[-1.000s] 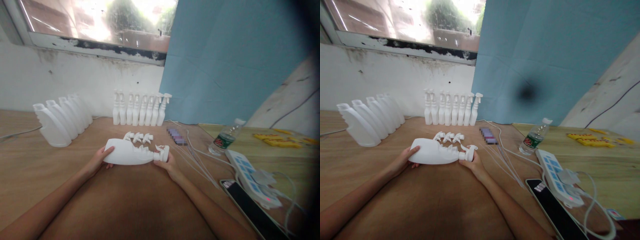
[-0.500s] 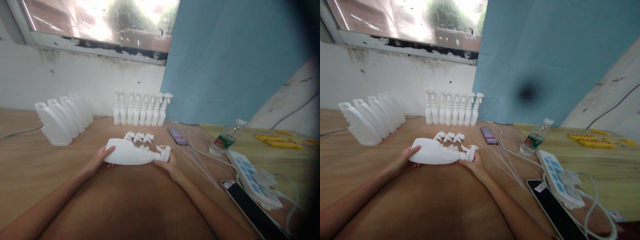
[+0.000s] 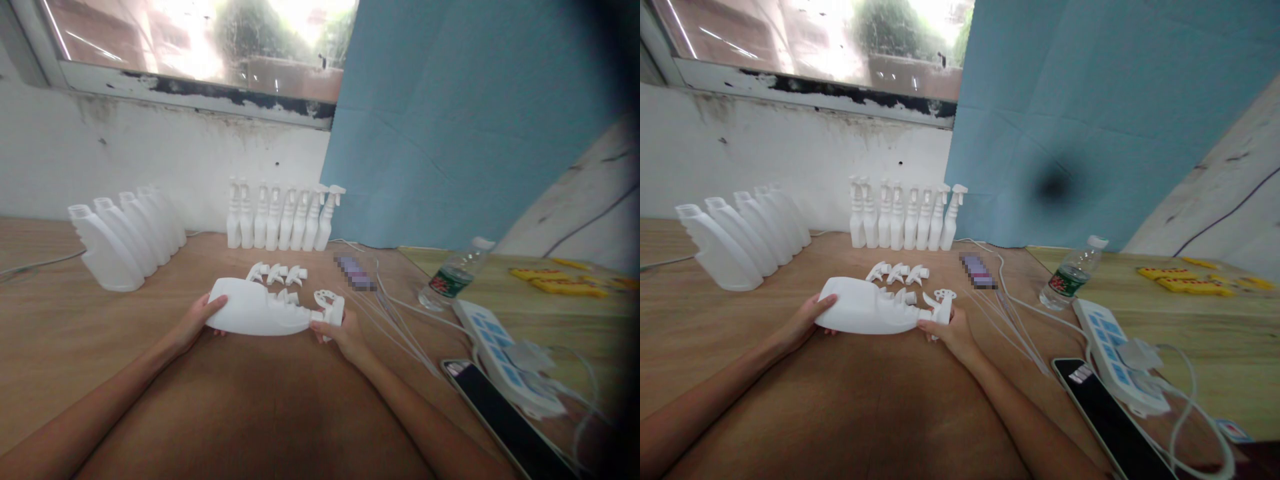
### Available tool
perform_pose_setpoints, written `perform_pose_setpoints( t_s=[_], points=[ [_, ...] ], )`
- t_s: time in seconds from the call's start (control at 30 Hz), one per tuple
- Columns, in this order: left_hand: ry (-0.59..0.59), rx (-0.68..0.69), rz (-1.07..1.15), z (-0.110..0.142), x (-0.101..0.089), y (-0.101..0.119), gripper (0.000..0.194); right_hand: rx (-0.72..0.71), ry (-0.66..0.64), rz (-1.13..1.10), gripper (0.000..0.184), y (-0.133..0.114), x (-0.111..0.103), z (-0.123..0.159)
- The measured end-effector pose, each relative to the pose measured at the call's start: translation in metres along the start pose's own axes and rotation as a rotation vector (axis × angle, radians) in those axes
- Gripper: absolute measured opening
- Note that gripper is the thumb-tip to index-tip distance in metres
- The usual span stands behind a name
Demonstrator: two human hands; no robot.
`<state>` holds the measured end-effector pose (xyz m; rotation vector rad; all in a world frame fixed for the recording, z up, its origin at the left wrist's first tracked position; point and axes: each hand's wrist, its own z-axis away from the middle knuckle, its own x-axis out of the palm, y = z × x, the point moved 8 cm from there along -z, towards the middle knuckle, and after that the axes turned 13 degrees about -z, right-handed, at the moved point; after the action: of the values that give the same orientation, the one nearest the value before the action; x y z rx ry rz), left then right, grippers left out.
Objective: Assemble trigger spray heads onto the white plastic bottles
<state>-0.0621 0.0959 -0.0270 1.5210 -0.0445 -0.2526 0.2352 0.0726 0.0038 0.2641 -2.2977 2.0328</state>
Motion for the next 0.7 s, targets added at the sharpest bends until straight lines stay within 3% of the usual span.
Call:
perform_pose_setpoints(
  t_s=[0.43,0.7],
  points=[
    [0.034,0.106,-0.078,-0.001,0.001,0.009,0.048,-0.030,-0.066,-0.182,0.035,0.008,0.007,-0.007],
    [0.039,0.111,-0.093,0.003,0.003,0.013,0.052,-0.016,-0.028,-0.195,0.037,0.010,0.005,-0.006]
  ],
)
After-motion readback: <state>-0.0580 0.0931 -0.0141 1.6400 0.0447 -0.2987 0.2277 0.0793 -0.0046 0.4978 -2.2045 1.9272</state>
